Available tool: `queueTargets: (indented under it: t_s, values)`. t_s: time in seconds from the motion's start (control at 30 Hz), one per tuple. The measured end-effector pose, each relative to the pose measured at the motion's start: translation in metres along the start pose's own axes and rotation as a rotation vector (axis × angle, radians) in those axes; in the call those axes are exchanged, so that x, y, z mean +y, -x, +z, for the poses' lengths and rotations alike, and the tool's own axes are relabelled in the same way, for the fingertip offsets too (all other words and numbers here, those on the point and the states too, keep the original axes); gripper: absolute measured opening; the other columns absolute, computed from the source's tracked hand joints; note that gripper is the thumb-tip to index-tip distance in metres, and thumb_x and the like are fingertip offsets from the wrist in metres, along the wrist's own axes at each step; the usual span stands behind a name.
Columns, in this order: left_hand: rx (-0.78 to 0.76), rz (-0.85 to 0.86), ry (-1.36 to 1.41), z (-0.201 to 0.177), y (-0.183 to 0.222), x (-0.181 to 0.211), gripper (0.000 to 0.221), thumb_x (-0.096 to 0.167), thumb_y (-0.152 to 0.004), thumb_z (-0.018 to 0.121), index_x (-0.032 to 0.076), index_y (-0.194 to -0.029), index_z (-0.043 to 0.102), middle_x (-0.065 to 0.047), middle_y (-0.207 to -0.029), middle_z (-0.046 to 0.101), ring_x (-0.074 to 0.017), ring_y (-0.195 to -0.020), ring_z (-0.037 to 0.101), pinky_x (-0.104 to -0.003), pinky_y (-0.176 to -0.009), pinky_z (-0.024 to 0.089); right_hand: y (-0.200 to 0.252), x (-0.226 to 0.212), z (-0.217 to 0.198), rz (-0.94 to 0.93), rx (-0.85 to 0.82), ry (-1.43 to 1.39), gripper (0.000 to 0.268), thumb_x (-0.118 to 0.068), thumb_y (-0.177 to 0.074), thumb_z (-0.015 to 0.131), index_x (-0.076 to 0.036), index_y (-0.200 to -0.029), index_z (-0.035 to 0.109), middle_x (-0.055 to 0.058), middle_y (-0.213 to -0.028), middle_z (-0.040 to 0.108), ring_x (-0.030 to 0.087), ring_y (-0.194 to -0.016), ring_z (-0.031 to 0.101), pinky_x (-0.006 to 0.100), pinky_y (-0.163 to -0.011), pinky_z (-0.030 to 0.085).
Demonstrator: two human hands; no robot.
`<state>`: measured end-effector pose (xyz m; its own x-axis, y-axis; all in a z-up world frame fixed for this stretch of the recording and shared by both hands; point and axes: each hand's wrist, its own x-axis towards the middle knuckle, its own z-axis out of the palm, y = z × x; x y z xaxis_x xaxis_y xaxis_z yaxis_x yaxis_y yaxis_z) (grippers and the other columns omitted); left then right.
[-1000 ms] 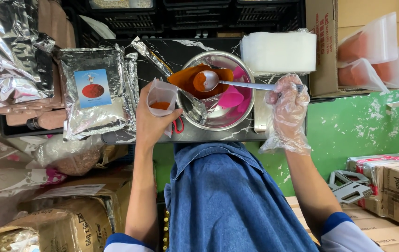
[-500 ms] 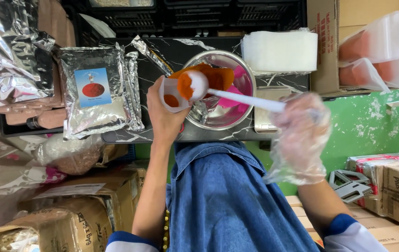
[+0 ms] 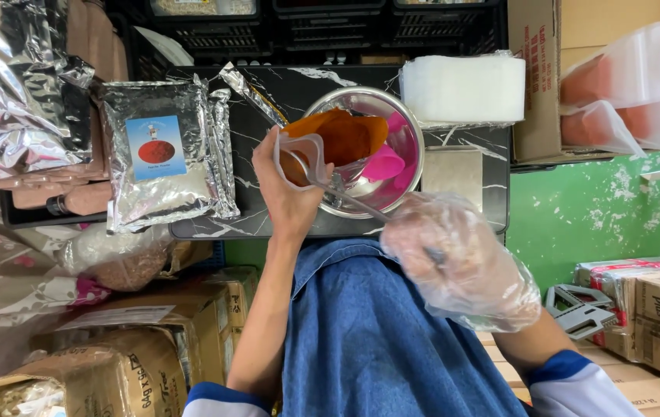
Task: The person fills small plastic bags with a red powder using a spoon, weighs each bag on a scale, and then seals the bags by hand.
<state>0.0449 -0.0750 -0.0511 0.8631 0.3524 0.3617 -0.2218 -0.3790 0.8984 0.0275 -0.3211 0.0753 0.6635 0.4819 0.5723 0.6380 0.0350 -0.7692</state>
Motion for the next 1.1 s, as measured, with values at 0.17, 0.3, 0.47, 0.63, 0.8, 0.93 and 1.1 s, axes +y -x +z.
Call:
queueTargets:
  t_s: [0.17, 0.3, 0.47, 0.63, 0.8, 0.93, 1.1]
  values:
    - [0.020, -0.052, 0.011, -0.004, -0.004, 0.004, 0.099, 0.015, -0.078, 0.097, 0.011, -0.157, 0.039, -0.016, -0.138, 0.050, -0.0382, -0.129, 0.056, -0.064, -0.109, 0.044, 0.032, -0.003, -0.031, 0.006, 0.243, -0.239, 0.039, -0.034, -0.092, 0.068, -0.016, -0.127, 0.065, 0.017, -0.085, 0.070, 0.024, -0.062, 0.063, 0.042, -0.063, 0.050]
    - [0.053, -0.152, 0.006, -0.016, -0.007, 0.008, 0.103, 0.017, -0.078, 0.099, 0.012, -0.159, 0.035, -0.016, -0.140, 0.053, -0.0369, -0.131, 0.058, -0.064, -0.110, 0.041, 0.100, 0.031, -0.071, 0.040, 0.479, 0.112, 0.040, -0.023, -0.092, 0.072, -0.010, -0.129, 0.060, 0.011, -0.080, 0.062, 0.019, -0.061, 0.058, 0.035, -0.067, 0.050]
    - [-0.067, -0.141, 0.110, -0.047, -0.013, 0.030, 0.093, 0.016, -0.078, 0.098, 0.011, -0.153, 0.043, -0.017, -0.131, 0.059, -0.0357, -0.124, 0.063, -0.062, -0.108, 0.044, 0.009, 0.025, 0.006, 0.268, 0.390, 0.214, 0.023, -0.017, -0.096, 0.069, 0.001, -0.109, 0.065, 0.021, -0.081, 0.068, 0.032, -0.072, 0.066, 0.044, -0.076, 0.051]
    - [-0.505, -0.211, 0.339, -0.058, -0.017, 0.086, 0.090, 0.018, -0.062, 0.103, -0.001, -0.137, 0.058, -0.022, -0.119, 0.072, -0.0331, -0.117, 0.071, -0.049, -0.108, 0.049, 0.010, 0.053, 0.022, 0.566, 0.149, 0.195, 0.024, -0.026, -0.106, 0.061, -0.009, -0.122, 0.067, 0.018, -0.110, 0.076, 0.039, -0.096, 0.075, 0.050, -0.090, 0.057]
    - [-0.812, -0.278, 0.679, 0.023, 0.017, 0.119, 0.087, 0.010, -0.063, 0.102, 0.001, -0.140, 0.061, -0.018, -0.123, 0.074, -0.0250, -0.119, 0.070, -0.048, -0.112, 0.049, 0.015, 0.011, -0.038, 0.721, 0.171, 0.007, 0.038, -0.025, -0.106, 0.058, 0.000, -0.133, 0.065, 0.018, -0.107, 0.078, 0.028, -0.087, 0.074, 0.044, -0.085, 0.060]
    - [-0.771, -0.262, 0.629, 0.101, 0.051, 0.106, 0.088, 0.013, -0.064, 0.103, 0.006, -0.142, 0.062, -0.013, -0.129, 0.072, -0.0210, -0.126, 0.068, -0.043, -0.115, 0.048, 0.067, 0.018, -0.073, 0.727, 0.466, -0.065, 0.034, -0.023, -0.108, 0.058, 0.002, -0.130, 0.068, 0.013, -0.099, 0.077, 0.017, -0.090, 0.071, 0.030, -0.083, 0.060]
    - [-0.617, -0.197, 0.469, 0.181, 0.077, 0.083, 0.101, 0.014, -0.069, 0.101, 0.020, -0.157, 0.052, -0.013, -0.122, 0.069, -0.0245, -0.123, 0.068, -0.042, -0.114, 0.049, 0.125, 0.046, -0.087, 0.781, 0.318, 0.357, 0.030, -0.012, -0.101, 0.064, -0.010, -0.129, 0.072, 0.016, -0.114, 0.078, 0.038, -0.104, 0.074, 0.050, -0.088, 0.059]
